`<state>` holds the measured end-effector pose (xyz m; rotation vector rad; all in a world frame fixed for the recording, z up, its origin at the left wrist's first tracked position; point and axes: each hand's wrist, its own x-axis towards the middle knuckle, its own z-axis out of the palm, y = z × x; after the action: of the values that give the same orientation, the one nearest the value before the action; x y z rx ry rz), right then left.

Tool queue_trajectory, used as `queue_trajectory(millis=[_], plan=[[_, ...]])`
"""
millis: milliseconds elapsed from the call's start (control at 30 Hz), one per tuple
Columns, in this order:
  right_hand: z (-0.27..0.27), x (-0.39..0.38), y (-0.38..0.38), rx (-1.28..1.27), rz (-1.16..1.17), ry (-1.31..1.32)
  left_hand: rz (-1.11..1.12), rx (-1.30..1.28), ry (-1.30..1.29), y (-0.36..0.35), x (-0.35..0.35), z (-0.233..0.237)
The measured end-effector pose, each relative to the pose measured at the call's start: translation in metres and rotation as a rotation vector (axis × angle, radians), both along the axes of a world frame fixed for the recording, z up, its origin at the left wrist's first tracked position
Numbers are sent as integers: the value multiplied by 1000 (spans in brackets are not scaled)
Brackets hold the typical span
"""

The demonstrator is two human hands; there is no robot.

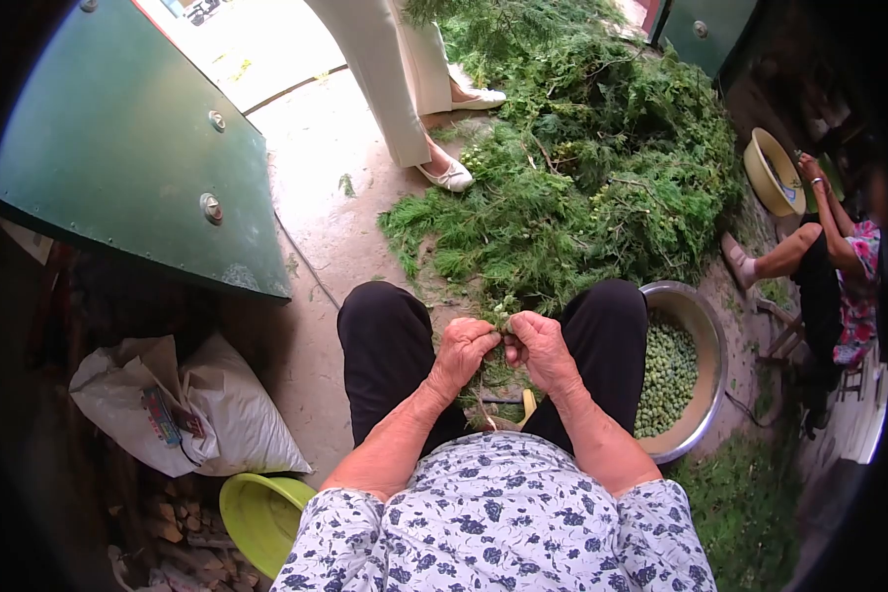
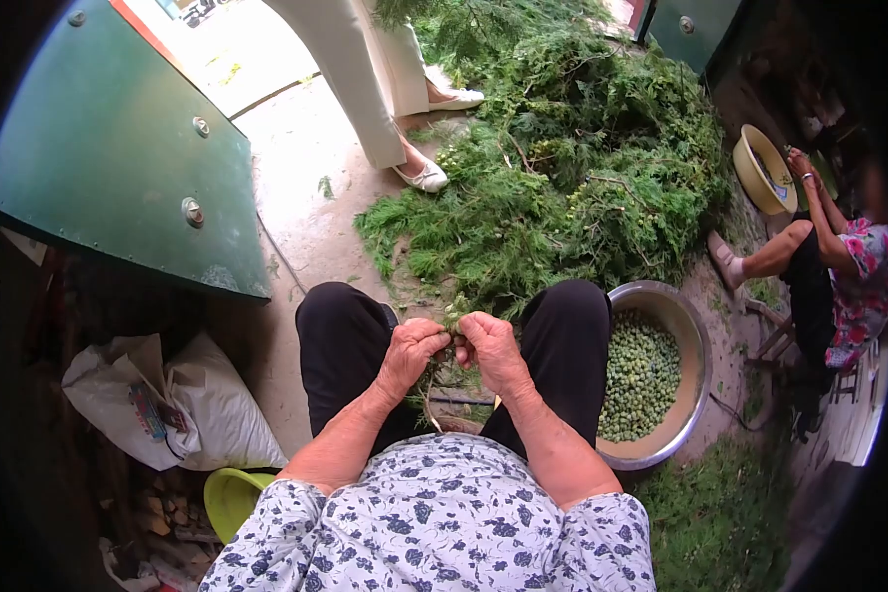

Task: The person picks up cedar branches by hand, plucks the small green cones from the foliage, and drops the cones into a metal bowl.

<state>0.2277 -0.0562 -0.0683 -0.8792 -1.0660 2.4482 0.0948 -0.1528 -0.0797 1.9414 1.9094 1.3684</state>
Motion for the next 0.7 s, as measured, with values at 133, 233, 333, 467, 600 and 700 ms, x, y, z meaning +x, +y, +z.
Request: queue_trajectory(millis=[133, 233, 333, 467, 600, 700], plan=[[12, -3, 2, -105, -94, 131, 38, -248, -406, -2, -1, 20], [7, -1, 8, -155, -146, 208, 65, -198, -616, -2, -3, 25], [3, -3, 12, -117, -148, 180, 69, -220, -572, -2, -1, 24], [4, -8, 8, 124, -104, 3, 85, -304, -756, -1, 2, 26], [7, -11, 2, 249, -11, -35, 117, -366, -782, -1, 2, 16], [7, -10, 0, 321, 7, -62, 99, -404, -737, -3, 6, 19]])
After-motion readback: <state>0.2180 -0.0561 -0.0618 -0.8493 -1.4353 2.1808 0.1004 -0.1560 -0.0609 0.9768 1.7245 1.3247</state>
